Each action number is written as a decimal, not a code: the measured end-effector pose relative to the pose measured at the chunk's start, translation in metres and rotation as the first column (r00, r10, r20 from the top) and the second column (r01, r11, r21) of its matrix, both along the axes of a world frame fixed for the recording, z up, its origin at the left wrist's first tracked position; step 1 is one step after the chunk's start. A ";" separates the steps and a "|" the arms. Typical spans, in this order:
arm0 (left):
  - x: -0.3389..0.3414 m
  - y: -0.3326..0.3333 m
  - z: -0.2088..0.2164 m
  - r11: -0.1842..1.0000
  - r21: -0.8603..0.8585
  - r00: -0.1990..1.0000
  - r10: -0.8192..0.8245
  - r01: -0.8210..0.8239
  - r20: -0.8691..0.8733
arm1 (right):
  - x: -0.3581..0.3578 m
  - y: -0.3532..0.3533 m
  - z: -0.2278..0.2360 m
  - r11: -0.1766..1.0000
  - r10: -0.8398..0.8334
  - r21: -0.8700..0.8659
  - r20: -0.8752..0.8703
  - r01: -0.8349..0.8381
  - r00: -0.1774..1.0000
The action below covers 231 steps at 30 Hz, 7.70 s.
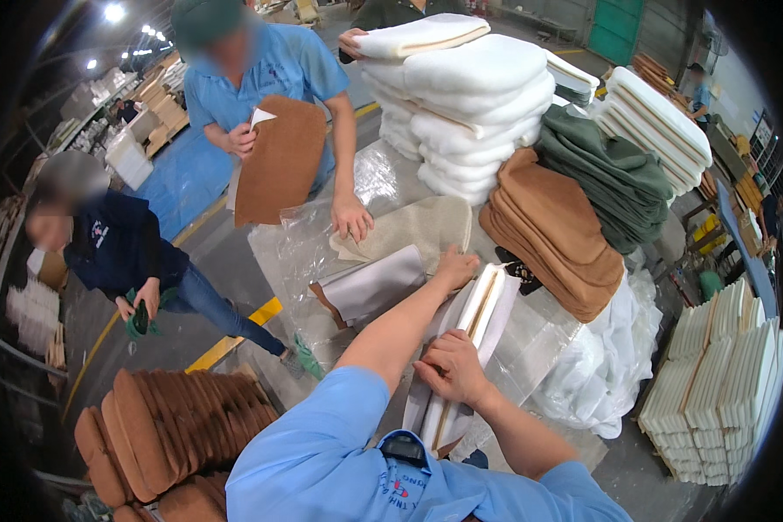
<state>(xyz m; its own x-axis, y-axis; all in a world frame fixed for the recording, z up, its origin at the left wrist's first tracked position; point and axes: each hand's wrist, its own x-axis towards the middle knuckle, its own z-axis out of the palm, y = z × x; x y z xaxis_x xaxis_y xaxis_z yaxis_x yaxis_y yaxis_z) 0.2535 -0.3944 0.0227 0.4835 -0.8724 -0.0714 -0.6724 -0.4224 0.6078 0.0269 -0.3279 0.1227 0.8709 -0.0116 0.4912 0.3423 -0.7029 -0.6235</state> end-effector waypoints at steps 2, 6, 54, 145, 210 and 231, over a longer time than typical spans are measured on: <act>0.000 -0.010 -0.008 0.997 0.053 0.998 0.062 -0.062 0.014 | 0.001 -0.002 0.001 1.000 -0.005 0.014 0.026 0.004 1.000; 0.007 -0.007 -0.016 0.971 -0.134 0.978 0.186 -0.197 -0.090 | 0.003 -0.006 0.001 1.000 -0.003 0.005 0.003 0.003 1.000; 0.047 0.113 0.003 0.977 0.212 0.936 -0.071 -0.003 0.343 | -0.007 -0.023 -0.009 0.993 -0.111 -0.039 0.023 0.112 0.993; -0.063 0.062 0.091 0.723 -0.659 0.951 -0.007 -0.210 -0.310 | 0.112 -0.132 -0.135 -0.486 0.171 0.861 -0.073 0.148 0.983; 0.004 0.056 0.073 0.838 -0.514 0.737 -0.230 -0.181 -0.636 | 0.078 -0.128 0.040 0.752 -0.307 0.340 -0.577 0.565 0.757; -0.046 0.050 0.060 0.640 -0.683 0.844 -0.098 -0.353 -0.528 | 0.061 -0.127 0.025 0.980 -0.198 -0.126 -0.498 0.156 0.844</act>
<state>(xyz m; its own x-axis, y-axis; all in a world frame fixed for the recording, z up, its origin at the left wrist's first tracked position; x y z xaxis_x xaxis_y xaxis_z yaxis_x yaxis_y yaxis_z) 0.2071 -0.3443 0.0824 0.6869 -0.6599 0.3046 -0.1724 0.2593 0.9503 0.0877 -0.4544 0.1481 0.9854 -0.1698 -0.0104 -0.1399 -0.7745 -0.6170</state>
